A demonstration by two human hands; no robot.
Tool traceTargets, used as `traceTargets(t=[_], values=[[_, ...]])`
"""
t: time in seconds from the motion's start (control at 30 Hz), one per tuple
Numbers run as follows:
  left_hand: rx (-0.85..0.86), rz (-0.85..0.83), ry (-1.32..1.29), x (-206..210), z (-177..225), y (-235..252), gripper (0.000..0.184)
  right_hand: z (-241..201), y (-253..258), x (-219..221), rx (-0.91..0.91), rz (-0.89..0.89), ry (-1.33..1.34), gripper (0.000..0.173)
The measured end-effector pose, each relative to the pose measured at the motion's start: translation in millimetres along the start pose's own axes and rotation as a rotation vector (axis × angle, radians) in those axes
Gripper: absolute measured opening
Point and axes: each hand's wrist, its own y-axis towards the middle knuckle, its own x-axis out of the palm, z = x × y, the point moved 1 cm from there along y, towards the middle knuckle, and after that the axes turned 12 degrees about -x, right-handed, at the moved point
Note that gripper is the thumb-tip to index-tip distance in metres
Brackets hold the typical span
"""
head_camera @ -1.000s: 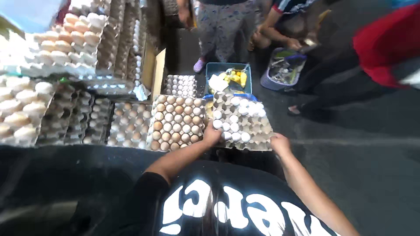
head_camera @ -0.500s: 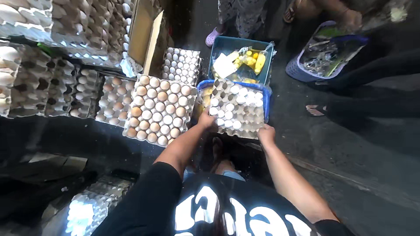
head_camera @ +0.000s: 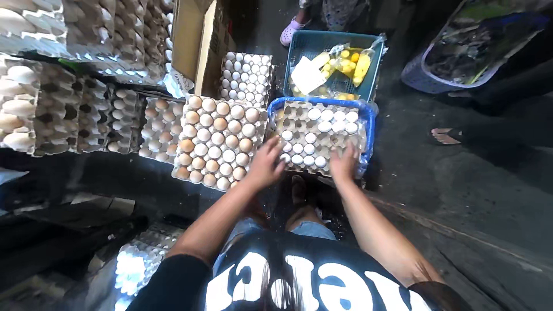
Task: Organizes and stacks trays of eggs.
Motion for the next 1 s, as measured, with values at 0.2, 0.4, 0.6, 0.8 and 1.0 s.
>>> traceTargets(t=[0.2, 0.4, 0.6, 0.8, 1.0], values=[[-0.524, 0.477, 0.195, -145.2, -117.5, -28.1, 0.067, -99.1, -31.5, 111.2, -0.199, -0.388, 0.487, 0.063], [-0.831, 0.262, 0.070, -145.3, -201.5, -40.8, 0.077, -171.9, -36.2, 186.0, -0.081, -0.208, 0.262, 0.077], [-0.853, 0.242, -0.075, -185.5, -231.3, -16.3, 0.068, -255.4, -8.3, 205.1, -0.009, -0.213, 0.160, 0.087], [-0.808, 0.257, -0.133, -184.5, -229.9, -13.4, 0.062, -241.4, -1.0, 206.9, -0.023, -0.223, 0.120, 0.093], [-0.758, 0.320, -0.016, -139.6, -219.1, -42.6, 0.073, -165.8, -36.0, 203.9, -0.109, -0.087, 0.437, 0.065]])
